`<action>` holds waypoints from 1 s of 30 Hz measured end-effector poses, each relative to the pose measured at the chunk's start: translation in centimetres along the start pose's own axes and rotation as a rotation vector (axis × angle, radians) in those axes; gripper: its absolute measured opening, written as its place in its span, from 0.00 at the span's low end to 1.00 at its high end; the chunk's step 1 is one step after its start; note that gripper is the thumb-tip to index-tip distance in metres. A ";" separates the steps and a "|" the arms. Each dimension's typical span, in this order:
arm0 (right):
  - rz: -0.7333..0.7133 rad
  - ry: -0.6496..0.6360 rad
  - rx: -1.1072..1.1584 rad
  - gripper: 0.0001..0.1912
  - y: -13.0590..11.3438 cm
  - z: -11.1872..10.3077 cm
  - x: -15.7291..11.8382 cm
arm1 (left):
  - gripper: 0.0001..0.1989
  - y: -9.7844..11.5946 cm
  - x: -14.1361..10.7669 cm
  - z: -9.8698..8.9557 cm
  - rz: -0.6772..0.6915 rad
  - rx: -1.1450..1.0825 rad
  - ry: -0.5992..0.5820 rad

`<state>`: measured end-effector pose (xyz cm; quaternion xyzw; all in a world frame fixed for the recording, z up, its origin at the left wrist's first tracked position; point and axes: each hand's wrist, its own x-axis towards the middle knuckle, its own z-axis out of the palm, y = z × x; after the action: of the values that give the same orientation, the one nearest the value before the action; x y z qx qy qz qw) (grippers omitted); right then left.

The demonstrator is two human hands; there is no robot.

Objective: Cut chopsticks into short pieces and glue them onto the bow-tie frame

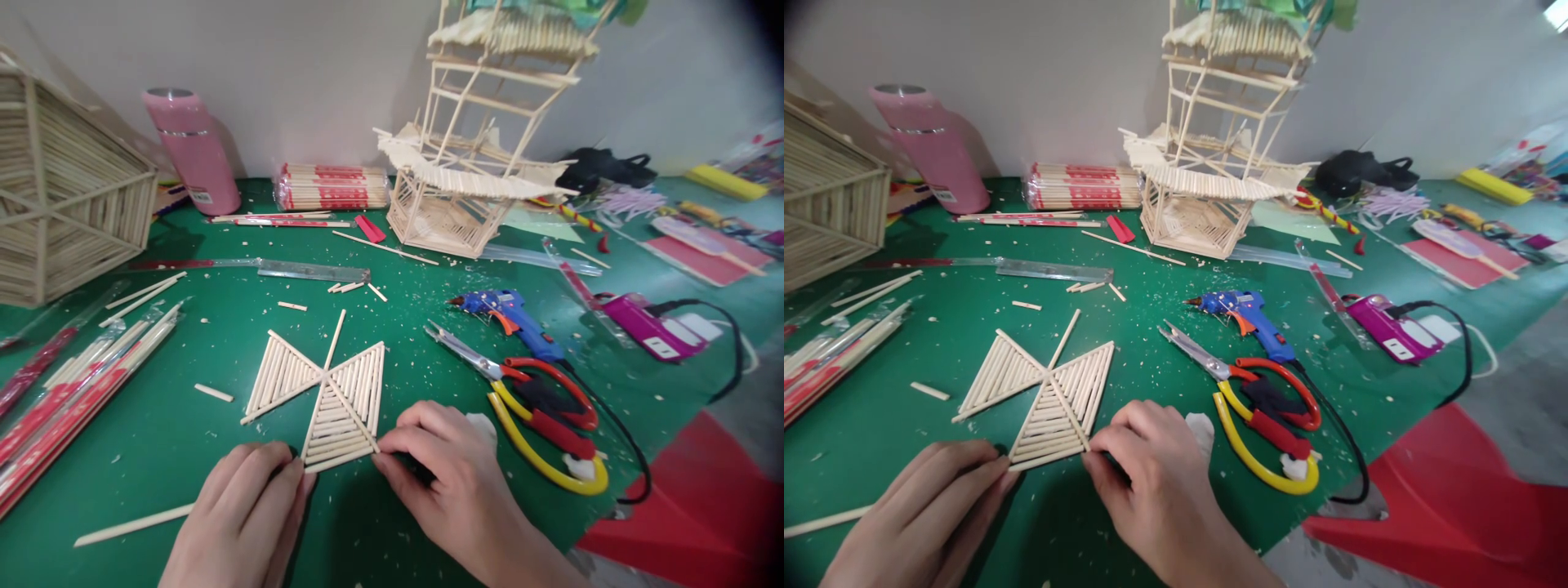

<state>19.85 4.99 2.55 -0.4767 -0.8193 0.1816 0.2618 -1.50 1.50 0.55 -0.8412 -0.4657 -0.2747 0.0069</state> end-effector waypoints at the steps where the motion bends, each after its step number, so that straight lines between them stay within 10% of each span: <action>1: -0.001 0.000 0.000 0.05 0.0 0.0 0.0 | 0.06 0.0 0.0 0.0 -0.002 -0.001 -0.003; 30: -0.006 0.007 -0.038 0.05 -0.3 -0.1 0.3 | 0.07 -0.3 0.0 -0.1 0.026 0.117 0.009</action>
<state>19.60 5.11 2.81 -0.4797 -0.8232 0.1635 0.2559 -1.74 1.65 0.60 -0.8442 -0.4698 -0.2508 0.0616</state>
